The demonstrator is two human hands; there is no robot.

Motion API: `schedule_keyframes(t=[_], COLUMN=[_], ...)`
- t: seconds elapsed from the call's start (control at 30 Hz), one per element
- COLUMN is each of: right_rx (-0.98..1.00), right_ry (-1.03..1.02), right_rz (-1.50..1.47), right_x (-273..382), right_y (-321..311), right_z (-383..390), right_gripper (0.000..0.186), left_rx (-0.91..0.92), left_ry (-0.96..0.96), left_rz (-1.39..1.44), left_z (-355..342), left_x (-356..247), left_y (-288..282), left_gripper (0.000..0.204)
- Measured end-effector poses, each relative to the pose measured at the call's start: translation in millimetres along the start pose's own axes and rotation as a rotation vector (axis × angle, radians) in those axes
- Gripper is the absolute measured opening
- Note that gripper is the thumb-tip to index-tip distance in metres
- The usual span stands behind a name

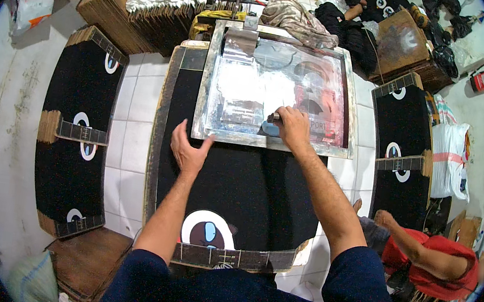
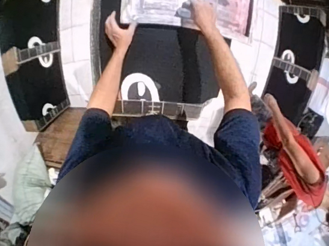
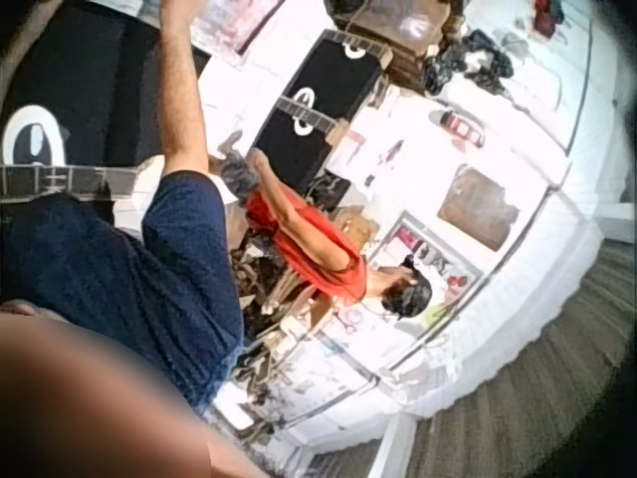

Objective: The person repeatedly places a screen printing frame over a black t-shirt, uses a squeegee to pull ink across the screen, then lifts the frame to reveal the printed design. This cycle is repeated multiple times on the same shirt.

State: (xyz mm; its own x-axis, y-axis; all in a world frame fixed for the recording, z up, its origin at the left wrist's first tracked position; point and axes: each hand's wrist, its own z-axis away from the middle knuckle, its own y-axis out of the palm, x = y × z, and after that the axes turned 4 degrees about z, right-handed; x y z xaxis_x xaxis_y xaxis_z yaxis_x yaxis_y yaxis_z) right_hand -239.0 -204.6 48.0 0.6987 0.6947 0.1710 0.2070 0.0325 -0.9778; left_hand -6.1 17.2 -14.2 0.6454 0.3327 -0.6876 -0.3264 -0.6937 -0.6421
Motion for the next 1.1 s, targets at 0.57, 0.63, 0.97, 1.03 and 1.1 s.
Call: schedule_keyframes(t=[0.57, 0.63, 0.97, 1.03, 1.1], right_rx=[-0.082, -0.044, -0.182, -0.129, -0.161], right_ry=[-0.068, -0.069, 0.013, 0.043, -0.118], right_rz=[0.032, 0.024, 0.038, 0.075, -0.002], right_x=[-47, -38, -39, -41, -40], right_y=[22, 16, 21, 26, 25], right_z=[-138, -108, -134, -149, -157], right_gripper=[0.015, 0.019, 0.026, 0.026, 0.022], left_rx=[0.243, 0.242, 0.245, 0.252, 0.247], left_ry=[0.125, 0.135, 0.120, 0.126, 0.127], left_rz=[-0.199, -0.191, -0.152, -0.158, -0.155], left_z=[1, -1, -3, -2, -2], left_x=[11, 11, 11, 12, 13], left_y=[4, 5, 2, 3, 3], left_gripper=[0.118, 0.117, 0.115, 0.115, 0.115])
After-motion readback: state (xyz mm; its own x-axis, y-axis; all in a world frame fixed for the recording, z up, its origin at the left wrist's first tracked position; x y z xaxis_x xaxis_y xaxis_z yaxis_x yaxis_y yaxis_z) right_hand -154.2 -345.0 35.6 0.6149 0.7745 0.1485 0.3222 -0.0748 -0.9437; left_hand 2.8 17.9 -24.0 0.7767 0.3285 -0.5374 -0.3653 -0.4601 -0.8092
